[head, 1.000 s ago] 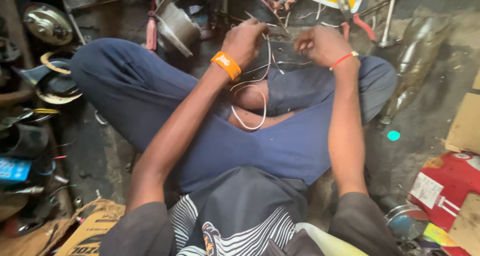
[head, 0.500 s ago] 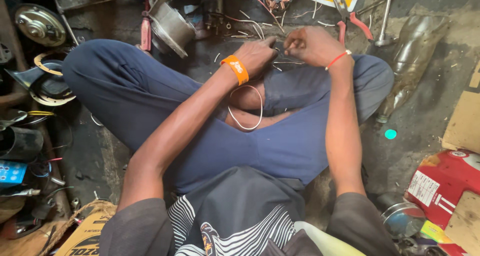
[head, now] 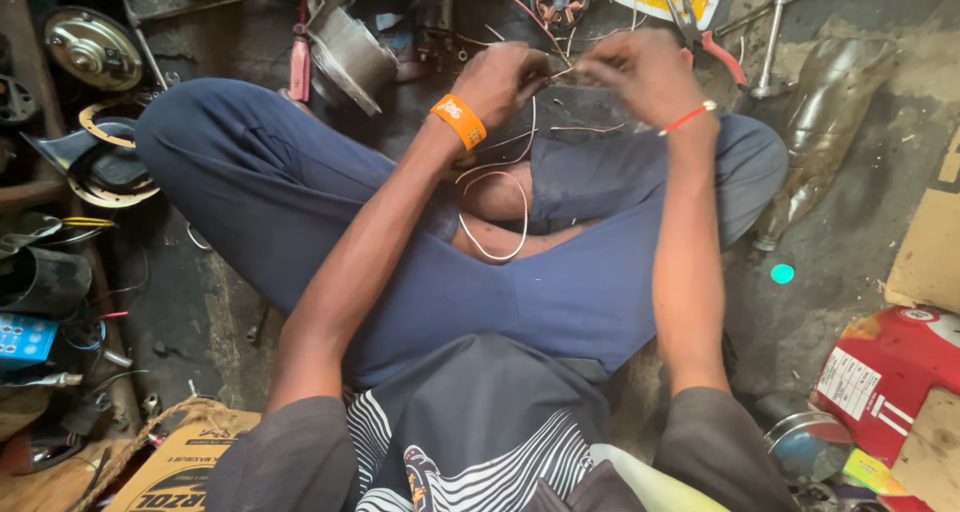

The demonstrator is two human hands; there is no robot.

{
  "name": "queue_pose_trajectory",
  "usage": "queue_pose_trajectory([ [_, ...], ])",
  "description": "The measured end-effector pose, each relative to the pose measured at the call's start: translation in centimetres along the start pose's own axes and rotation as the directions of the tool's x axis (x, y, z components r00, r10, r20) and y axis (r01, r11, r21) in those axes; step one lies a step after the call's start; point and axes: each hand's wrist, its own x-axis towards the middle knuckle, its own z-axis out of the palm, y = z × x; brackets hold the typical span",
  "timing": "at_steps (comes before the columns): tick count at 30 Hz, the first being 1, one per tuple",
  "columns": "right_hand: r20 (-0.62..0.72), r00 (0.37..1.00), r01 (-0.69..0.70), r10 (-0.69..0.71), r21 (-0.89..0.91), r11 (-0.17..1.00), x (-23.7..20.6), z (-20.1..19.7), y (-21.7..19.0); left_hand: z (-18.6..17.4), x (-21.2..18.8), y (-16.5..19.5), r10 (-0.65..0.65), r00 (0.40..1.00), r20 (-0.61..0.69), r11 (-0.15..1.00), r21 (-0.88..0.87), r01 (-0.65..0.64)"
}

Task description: The person sits cross-legged on the floor and uses pliers to strip insulation from white and copper wires. They repeatedly twist and cut the wires while handling a small motor component nearby.

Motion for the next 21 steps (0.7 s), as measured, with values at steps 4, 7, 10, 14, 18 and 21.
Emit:
queue_pose_trajectory([
  [4,-0.134,0.990,-0.025,0.041,0.116,0.993,-0.4,-1.7,1.1,-0.4,0.2,-0.3,0.011,1.000,-0.027,1.000,-0.004,-0.011],
  [7,-0.334,0.938,-0.054,0.092,0.122,0.991,-0.1,-2.4,2.1,-1.0,0.3,-0.2,-0.004,0.997,-0.074,1.000,-0.013,0.003],
  [10,-0.527,0.827,-0.055,0.197,0.274,0.960,0.5,-3.1,2.8,-1.6,0.8,-0.1,-0.131,0.987,-0.097,0.985,0.104,0.141],
  [14,-0.576,0.753,0.098,0.317,0.575,0.812,1.2,-3.9,2.9,-1.4,1.9,0.7,-0.065,0.978,-0.200,0.991,0.101,0.087],
  [18,-0.492,0.800,0.140,0.343,0.710,0.690,1.4,-3.1,1.6,-0.3,3.8,2.0,-0.090,0.965,-0.247,0.989,0.092,0.115],
  [21,-0.411,0.865,0.144,0.288,0.753,0.642,1.2,-2.6,0.5,-0.1,5.0,2.4,-0.027,0.959,-0.281,0.992,0.112,0.061],
])
